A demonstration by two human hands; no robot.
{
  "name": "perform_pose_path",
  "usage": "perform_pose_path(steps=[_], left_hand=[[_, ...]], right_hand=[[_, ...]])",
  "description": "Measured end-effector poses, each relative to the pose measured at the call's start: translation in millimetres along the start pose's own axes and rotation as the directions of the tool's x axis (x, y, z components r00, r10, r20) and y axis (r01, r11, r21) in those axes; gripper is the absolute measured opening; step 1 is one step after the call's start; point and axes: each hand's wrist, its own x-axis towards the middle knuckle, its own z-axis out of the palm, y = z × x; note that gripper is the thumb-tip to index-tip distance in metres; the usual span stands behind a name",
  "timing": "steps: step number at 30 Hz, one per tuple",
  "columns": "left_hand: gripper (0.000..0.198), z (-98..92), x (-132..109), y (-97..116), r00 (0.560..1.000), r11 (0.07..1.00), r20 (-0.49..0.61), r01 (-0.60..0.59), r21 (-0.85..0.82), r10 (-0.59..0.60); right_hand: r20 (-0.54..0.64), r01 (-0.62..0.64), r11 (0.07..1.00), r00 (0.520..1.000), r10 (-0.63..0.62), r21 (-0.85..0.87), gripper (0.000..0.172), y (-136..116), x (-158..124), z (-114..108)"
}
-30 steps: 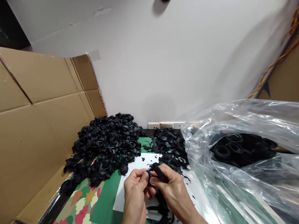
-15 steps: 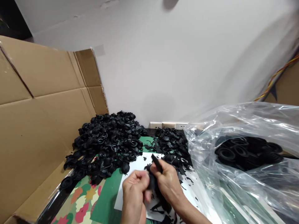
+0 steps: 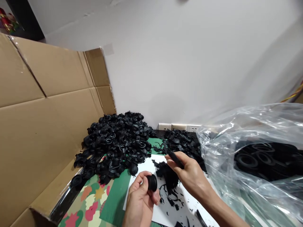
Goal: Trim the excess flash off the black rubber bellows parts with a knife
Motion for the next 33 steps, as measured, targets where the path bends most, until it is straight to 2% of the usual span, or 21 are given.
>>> perform_pose_path(steps=[2, 5, 8, 11, 14, 17, 21, 25, 29, 33], left_hand=[[0.020, -1.8, 1.0, -1.6, 1.000, 1.000, 0.003, 0.009, -0.015, -0.009], [0.022, -0.8, 2.3, -2.7, 1.000, 1.000, -0.007, 0.005, -0.024, -0.005], [0.028, 2.9, 2.1, -3.5, 0.998, 1.000, -0.054, 0.010, -0.008, -0.010], [0.035, 6.5, 0.1, -6.0, 0.996, 0.999, -0.088, 0.034, 0.034, -0.031], [0.042, 8.2, -1.8, -10.5, 0.995, 0.993, -0.093, 0.037, 0.113, -0.027], [0.039, 8.1, -2.2, -14.1, 1.000, 0.974, -0.019, 0.003, 0.228, 0.002], [0.038, 7.8, -1.9, -13.0, 0.998, 0.938, 0.061, -0.031, 0.344, 0.011], [0.033, 9.8, -1.8, -8.1, 0.999, 0.969, 0.015, 0.038, 0.244, -0.043], [0.033, 10.5, -2.5, -5.4, 0.998, 0.985, -0.041, 0.046, 0.165, -0.040], [0.034, 8.7, -2.3, -7.0, 0.998, 0.988, -0.059, 0.042, 0.151, -0.033]], right_hand=[[0.017, -0.081, 0.994, 0.997, 0.080, 0.074, 0.019, -0.6, -5.9, -3.5], [0.151, -0.231, 0.952, 0.968, 0.202, 0.202, 0.018, -1.8, -19.5, -4.1], [0.305, -0.288, 0.916, 0.931, 0.200, 0.279, 0.014, -4.4, -32.7, 0.5], [0.358, -0.281, 0.896, 0.921, 0.151, 0.345, 0.005, -8.0, -39.8, 7.2], [0.317, -0.254, 0.884, 0.940, 0.129, 0.394, 0.004, -9.7, -42.8, 13.4], [0.255, -0.227, 0.892, 0.958, 0.132, 0.390, 0.010, -8.5, -44.5, 17.1], [0.256, -0.227, 0.897, 0.957, 0.134, 0.379, 0.020, -6.5, -44.9, 15.1], [0.193, -0.205, 0.904, 0.971, 0.140, 0.374, 0.023, -2.8, -43.0, 5.7], [0.081, -0.182, 0.894, 0.983, 0.163, 0.410, 0.024, 4.7, -41.1, -5.9], [0.152, -0.210, 0.870, 0.976, 0.157, 0.447, 0.028, 4.7, -41.7, -9.4]])
